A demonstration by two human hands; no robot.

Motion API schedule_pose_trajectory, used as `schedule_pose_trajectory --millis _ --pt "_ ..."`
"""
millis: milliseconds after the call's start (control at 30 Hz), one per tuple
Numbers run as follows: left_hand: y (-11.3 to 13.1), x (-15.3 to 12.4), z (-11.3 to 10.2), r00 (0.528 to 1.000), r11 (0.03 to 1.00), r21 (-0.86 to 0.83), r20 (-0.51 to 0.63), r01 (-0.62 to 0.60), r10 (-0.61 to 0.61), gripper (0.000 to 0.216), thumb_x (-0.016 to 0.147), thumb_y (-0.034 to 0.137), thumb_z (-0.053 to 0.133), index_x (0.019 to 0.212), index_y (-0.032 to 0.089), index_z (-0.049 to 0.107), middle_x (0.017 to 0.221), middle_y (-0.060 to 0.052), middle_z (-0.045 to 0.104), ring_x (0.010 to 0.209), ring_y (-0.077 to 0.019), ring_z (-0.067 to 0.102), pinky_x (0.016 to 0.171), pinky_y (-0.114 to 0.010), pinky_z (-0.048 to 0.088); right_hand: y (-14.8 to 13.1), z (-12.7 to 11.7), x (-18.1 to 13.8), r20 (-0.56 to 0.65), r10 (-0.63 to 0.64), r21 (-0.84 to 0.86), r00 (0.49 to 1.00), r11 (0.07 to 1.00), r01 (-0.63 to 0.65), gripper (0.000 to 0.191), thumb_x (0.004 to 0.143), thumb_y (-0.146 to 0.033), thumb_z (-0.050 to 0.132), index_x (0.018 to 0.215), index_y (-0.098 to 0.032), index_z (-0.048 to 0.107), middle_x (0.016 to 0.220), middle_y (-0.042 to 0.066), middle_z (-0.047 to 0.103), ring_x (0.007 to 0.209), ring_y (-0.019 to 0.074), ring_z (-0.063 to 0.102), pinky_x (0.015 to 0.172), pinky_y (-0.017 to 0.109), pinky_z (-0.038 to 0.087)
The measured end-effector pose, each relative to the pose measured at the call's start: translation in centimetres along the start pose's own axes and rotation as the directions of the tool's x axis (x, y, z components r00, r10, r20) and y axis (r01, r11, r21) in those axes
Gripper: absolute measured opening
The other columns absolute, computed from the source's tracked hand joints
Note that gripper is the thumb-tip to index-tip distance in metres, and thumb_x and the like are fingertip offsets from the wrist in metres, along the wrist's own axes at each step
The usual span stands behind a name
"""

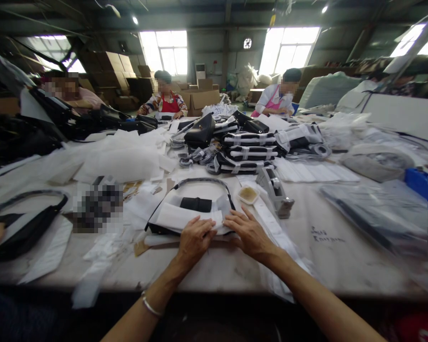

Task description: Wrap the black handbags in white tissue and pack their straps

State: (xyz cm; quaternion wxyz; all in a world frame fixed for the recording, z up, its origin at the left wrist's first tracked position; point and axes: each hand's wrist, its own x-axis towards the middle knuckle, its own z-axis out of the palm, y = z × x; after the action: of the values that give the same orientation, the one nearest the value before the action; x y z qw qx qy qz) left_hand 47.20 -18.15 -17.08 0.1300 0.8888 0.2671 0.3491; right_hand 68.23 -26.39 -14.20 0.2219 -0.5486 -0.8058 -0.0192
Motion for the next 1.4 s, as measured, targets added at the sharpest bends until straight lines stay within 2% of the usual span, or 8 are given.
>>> schedule_pose_trajectory --millis 267,433,567,700,867,1033,1200,1400 --pt "0.2 0.2 0.1 1.0 0.999 0.031 -0.014 0.009 -0.008 0.012 0.091 0.018 0.058 0.101 0.021 0.065 0.1 -0.005 0.074 0.094 -0.0211 0.07 0.101 -0.046 0.047 0.8 3.9 -0.3 -0.168 0.036 0.107 0.985 0.994 -0.018 0.04 0.076 -0.001 0.054 0.109 -0.022 0.061 0.111 0.008 0.071 0.117 0.0247 0.061 0.109 0.05 0.042" --pt "0.3 0.2 0.0 1.0 0.997 0.072 -0.001 0.028 -0.028 0.012 0.092 0.015 0.053 0.095 0.02 0.063 0.089 -0.003 0.073 0.084 -0.0194 0.069 0.1 -0.044 0.048 -0.3 2.0 0.1 -0.05 0.172 0.217 0.984 0.963 -0.158 0.045 0.075 -0.014 0.072 0.118 -0.023 0.061 0.115 0.008 0.07 0.117 0.0282 0.061 0.112 0.055 0.036" --pt "0.1 0.3 0.4 0.999 0.998 0.06 -0.029 0.022 -0.02 0.014 0.092 0.015 0.052 0.097 0.021 0.063 0.088 -0.003 0.073 0.083 -0.0197 0.069 0.1 -0.044 0.048 -1.5 0.5 2.1 -0.05 0.307 0.374 0.95 0.888 -0.267 0.056 0.073 -0.03 0.079 0.124 -0.022 0.06 0.12 0.01 0.069 0.112 0.0272 0.064 0.101 0.045 0.049" --pt "-0.1 0.3 0.5 0.999 0.998 0.066 -0.049 0.011 -0.008 0.013 0.091 0.014 0.052 0.092 0.021 0.064 0.082 -0.003 0.072 0.077 -0.0198 0.069 0.098 -0.045 0.049 -2.2 1.2 4.1 -0.076 0.306 0.478 0.949 0.847 -0.234 0.012 0.084 -0.03 0.069 0.093 -0.022 0.072 0.095 0.004 0.075 0.09 0.0213 0.07 0.088 0.037 0.054" --pt "0.0 -0.2 0.0 0.999 0.999 0.018 -0.035 -0.036 0.037 0.006 0.09 0.026 0.061 0.091 0.02 0.063 0.094 -0.005 0.074 0.091 -0.0212 0.07 0.104 -0.046 0.045 -3.0 1.6 3.3 -0.11 0.343 0.46 0.933 0.849 -0.258 0.013 0.09 -0.029 0.06 0.083 -0.023 0.069 0.083 0.002 0.075 0.078 0.0196 0.07 0.076 0.031 0.055" --pt "-0.3 -0.6 -0.6 0.996 0.994 -0.057 0.009 -0.092 0.093 0.019 0.089 0.038 0.065 0.095 0.02 0.064 0.11 -0.007 0.072 0.108 -0.0236 0.066 0.107 -0.049 0.041 -4.7 0.8 0.3 -0.232 0.239 0.461 0.943 0.881 -0.109 0.012 0.092 -0.02 0.053 0.088 -0.024 0.064 0.091 0.003 0.076 0.095 0.0216 0.072 0.087 0.032 0.057" --pt "-0.6 -0.5 -1.2 0.994 0.991 -0.102 0.056 -0.092 0.098 0.014 0.097 0.021 0.051 0.098 0.02 0.065 0.111 -0.006 0.073 0.11 -0.0189 0.066 0.109 -0.046 0.039 -6.3 0.5 -1.2 -0.257 0.129 0.432 0.958 0.902 -0.005 0.015 0.092 -0.013 0.051 0.092 -0.025 0.061 0.088 0.001 0.074 0.088 0.0174 0.073 0.096 0.032 0.054" --pt "-0.5 -0.7 -0.6 0.994 0.994 -0.044 0.042 -0.098 0.1 0.007 0.092 0.019 0.059 0.092 0.02 0.065 0.111 -0.005 0.073 0.109 -0.019 0.066 0.11 -0.045 0.039 -7.1 0.4 -0.2 -0.276 0.043 0.38 0.96 0.922 0.068 0.017 0.091 -0.011 0.05 0.092 -0.025 0.06 0.087 0.002 0.073 0.088 0.0173 0.071 0.09 0.03 0.056"
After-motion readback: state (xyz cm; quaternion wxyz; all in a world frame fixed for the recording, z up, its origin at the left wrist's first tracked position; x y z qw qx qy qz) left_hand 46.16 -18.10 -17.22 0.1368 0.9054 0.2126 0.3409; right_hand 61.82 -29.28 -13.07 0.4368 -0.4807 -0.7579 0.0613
